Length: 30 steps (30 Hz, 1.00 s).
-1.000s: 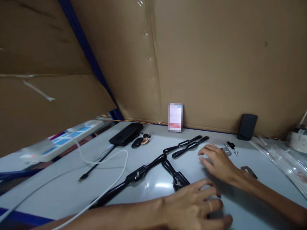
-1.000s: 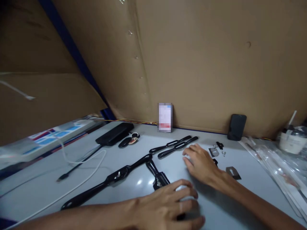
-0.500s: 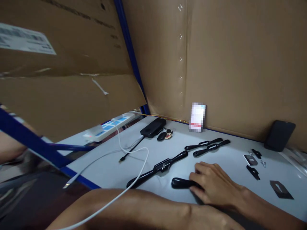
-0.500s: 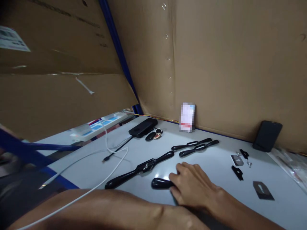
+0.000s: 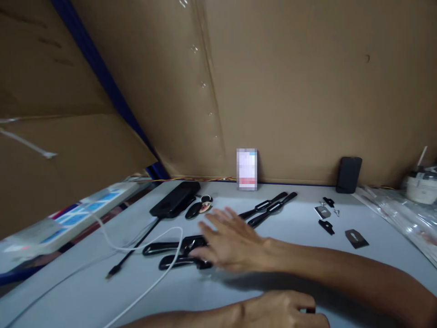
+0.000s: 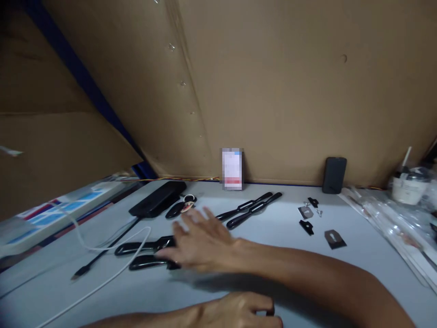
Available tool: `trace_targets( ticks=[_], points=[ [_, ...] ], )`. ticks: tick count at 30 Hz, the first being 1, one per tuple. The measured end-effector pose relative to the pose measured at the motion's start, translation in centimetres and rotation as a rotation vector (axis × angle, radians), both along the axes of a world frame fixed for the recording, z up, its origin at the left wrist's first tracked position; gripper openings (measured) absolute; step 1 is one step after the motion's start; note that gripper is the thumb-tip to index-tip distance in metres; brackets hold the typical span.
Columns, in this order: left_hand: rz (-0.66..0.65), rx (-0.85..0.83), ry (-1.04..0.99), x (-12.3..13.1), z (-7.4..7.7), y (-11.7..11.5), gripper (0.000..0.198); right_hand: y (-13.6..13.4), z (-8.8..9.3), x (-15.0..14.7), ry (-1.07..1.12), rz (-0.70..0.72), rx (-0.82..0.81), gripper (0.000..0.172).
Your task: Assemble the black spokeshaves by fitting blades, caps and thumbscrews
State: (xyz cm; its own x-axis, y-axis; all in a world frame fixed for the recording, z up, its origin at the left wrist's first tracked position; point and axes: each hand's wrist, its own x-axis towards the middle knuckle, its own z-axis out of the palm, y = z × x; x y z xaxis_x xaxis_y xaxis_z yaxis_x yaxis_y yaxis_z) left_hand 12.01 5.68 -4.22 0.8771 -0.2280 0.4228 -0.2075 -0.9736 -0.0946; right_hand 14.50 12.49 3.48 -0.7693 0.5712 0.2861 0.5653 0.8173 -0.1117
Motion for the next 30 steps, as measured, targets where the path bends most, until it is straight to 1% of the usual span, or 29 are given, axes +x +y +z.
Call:
trace_targets(
  ticks=[2, 4, 5, 7, 8, 10, 11, 13, 15, 16, 17, 19, 20, 22, 25, 27, 28, 30],
  points=[
    [-0.006, -0.004, -0.065, 0.1, 0.7, 0.2, 0.042, 0.5, 0.0, 4.4, -0.001, -0.13, -0.023, 0.054],
    [-0.003, -0.007, -0.139, 0.0, 1.8, 0.3, 0.029, 0.6, -0.5, 8.9, -0.01, -0.315, -0.063, 0.051],
    [0.005, -0.016, -0.171, -0.2, 2.4, 0.3, 0.025, 0.4, -0.8, 10.9, -0.022, -0.374, -0.077, 0.051],
    [0.049, -0.04, -0.296, -0.6, 3.9, 0.2, 0.017, -0.8, -1.3, 14.1, -0.051, -0.425, -0.106, 0.051],
    [0.079, -0.077, -0.353, -0.9, 4.6, 0.2, 0.019, -1.6, -1.4, 15.3, -0.055, -0.412, -0.114, 0.051],
    [0.211, -0.128, -0.399, -1.2, 5.7, 0.6, 0.018, -2.9, -0.9, 17.2, -0.009, -0.385, -0.084, 0.047],
    [0.283, -0.144, -0.354, -1.3, 5.9, 0.9, 0.024, -3.4, -0.5, 18.2, 0.032, -0.398, -0.046, 0.043],
    [0.448, -0.141, -0.331, -1.3, 5.6, 2.0, 0.038, -3.7, 0.4, 20.3, 0.116, -0.499, 0.045, 0.038],
    [0.634, -0.112, -0.306, -1.3, 4.4, 3.3, 0.044, -3.8, 0.9, 22.8, 0.162, -0.631, 0.084, 0.037],
    [0.704, -0.087, -0.29, -1.3, 3.5, 3.9, 0.047, -3.8, 0.8, 23.9, 0.176, -0.668, 0.087, 0.037],
    [0.735, -0.068, -0.272, -1.3, 2.7, 4.6, 0.049, -4.0, 0.5, 24.9, 0.182, -0.688, 0.077, 0.04],
    [0.769, -0.066, -0.218, -1.5, 1.6, 5.5, 0.047, -4.6, -0.7, 26.3, 0.155, -0.668, 0.013, 0.049],
    [0.775, -0.085, -0.193, -1.7, 1.4, 5.8, 0.044, -4.9, -1.4, 26.6, 0.127, -0.638, -0.039, 0.055],
    [0.764, -0.132, -0.165, -1.9, 1.6, 5.9, 0.036, -5.6, -2.7, 26.7, 0.072, -0.578, -0.15, 0.064],
    [0.671, -0.208, -0.128, -2.1, 2.9, 5.1, 0.036, -5.6, -3.8, 26.5, 0.055, -0.579, -0.244, 0.064],
    [0.588, -0.258, -0.093, -2.3, 3.6, 4.3, 0.044, -4.8, -3.8, 26.7, 0.107, -0.611, -0.217, 0.063],
    [0.554, -0.278, -0.081, -2.5, 3.7, 4.0, 0.049, -4.3, -3.7, 27.0, 0.153, -0.634, -0.173, 0.062],
    [0.538, -0.311, -0.089, -2.8, 3.8, 3.4, 0.054, -3.2, -3.4, 27.9, 0.25, -0.7, -0.06, 0.055]
  ],
)
